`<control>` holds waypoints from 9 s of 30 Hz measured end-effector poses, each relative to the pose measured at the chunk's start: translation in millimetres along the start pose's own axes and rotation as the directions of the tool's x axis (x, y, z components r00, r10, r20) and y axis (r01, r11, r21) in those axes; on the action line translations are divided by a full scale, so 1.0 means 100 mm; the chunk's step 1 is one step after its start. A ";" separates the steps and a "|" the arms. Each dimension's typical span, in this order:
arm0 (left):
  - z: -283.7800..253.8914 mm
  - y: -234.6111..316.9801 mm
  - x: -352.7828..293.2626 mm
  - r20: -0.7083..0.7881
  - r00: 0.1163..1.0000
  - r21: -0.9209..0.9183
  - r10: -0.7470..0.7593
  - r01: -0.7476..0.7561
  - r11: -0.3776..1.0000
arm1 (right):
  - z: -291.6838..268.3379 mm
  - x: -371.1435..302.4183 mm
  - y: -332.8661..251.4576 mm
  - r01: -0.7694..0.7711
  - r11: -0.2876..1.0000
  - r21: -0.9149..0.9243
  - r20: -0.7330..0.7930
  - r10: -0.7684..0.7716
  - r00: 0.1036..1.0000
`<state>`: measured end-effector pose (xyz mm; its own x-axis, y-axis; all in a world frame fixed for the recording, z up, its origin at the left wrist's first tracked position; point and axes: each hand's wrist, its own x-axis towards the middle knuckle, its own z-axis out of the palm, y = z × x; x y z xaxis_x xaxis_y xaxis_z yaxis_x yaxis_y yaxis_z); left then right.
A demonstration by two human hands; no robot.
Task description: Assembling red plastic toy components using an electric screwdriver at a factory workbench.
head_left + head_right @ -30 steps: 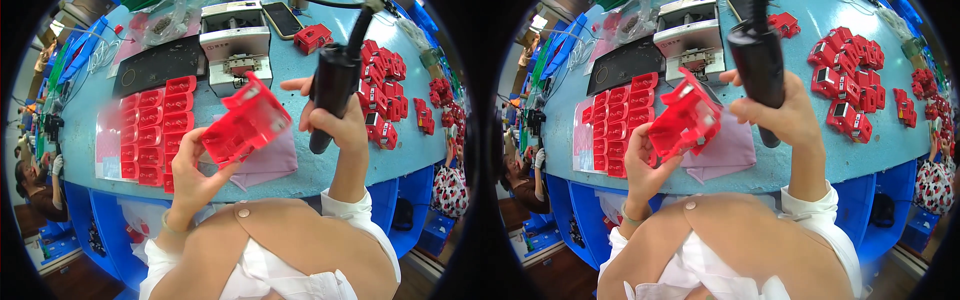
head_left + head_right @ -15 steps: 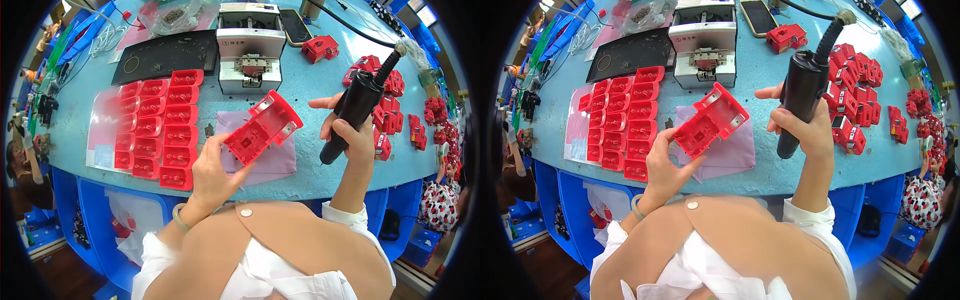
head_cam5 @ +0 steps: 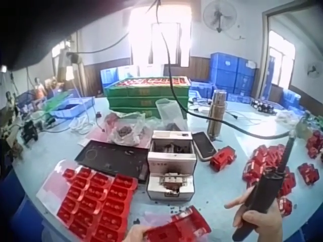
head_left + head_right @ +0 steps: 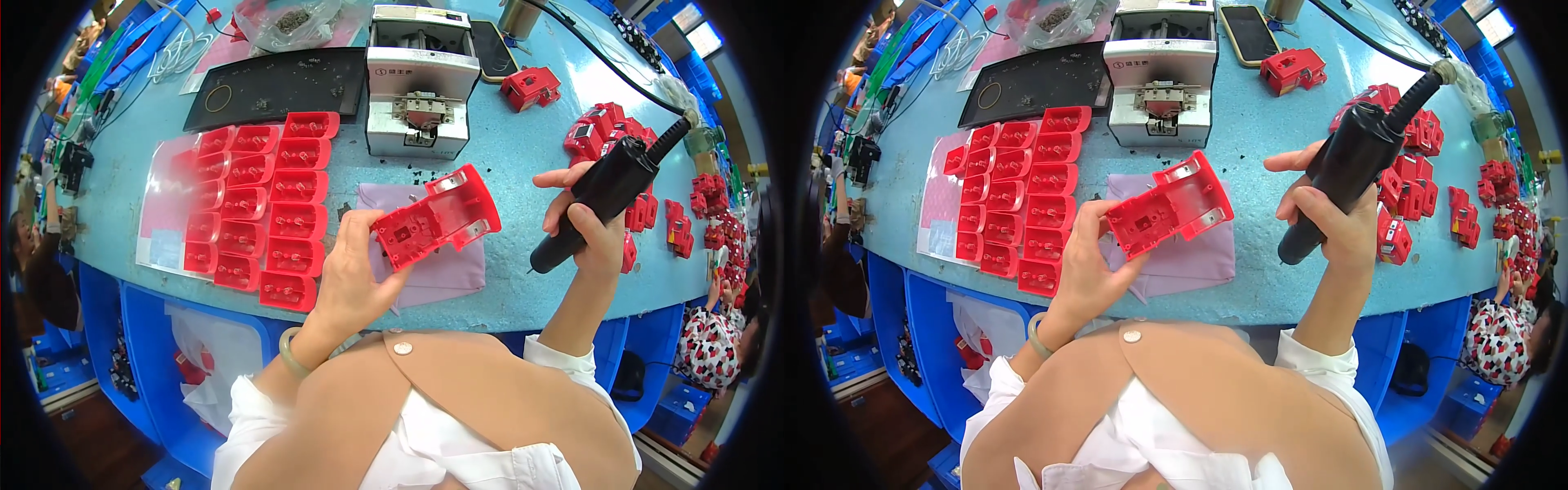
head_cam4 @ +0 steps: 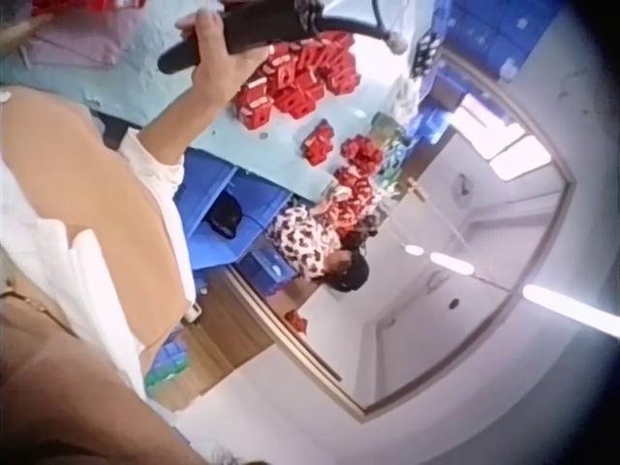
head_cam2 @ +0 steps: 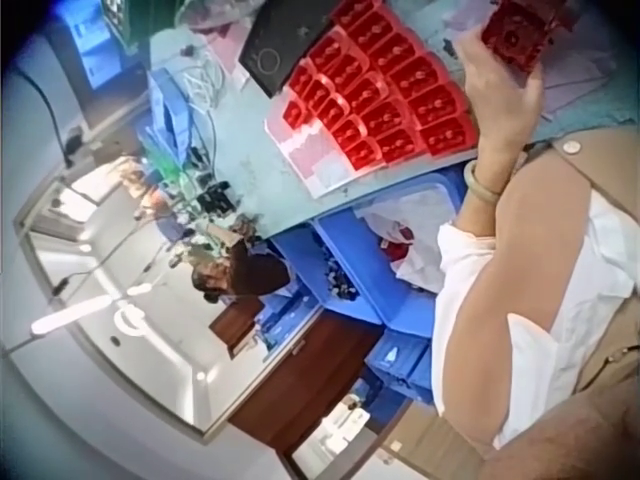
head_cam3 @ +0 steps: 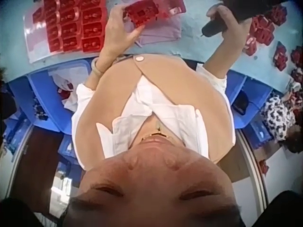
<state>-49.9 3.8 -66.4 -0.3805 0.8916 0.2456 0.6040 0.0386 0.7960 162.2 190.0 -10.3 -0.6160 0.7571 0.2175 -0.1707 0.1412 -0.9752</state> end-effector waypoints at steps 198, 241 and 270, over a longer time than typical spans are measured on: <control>-0.09 -0.36 0.00 0.007 0.988 -0.124 0.156 -0.154 0.980 | 1.67 0.39 0.19 0.439 0.898 -0.013 0.415 -0.394 0.820; -3.60 -2.53 0.56 -0.073 0.995 0.739 -0.069 0.100 0.667 | 0.33 -0.27 -0.68 -0.456 0.413 -0.789 -0.457 0.103 0.884; -0.49 0.05 0.59 0.146 0.984 -0.346 0.102 -0.046 0.937 | 0.56 0.29 -0.14 0.003 0.999 -0.048 0.088 0.001 0.996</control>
<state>-103.9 34.0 -21.2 -0.2107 0.9471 0.2423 0.3415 -0.1609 0.9260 104.0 174.2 11.9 -0.6813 0.6983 0.2196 -0.1355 0.1745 -0.9753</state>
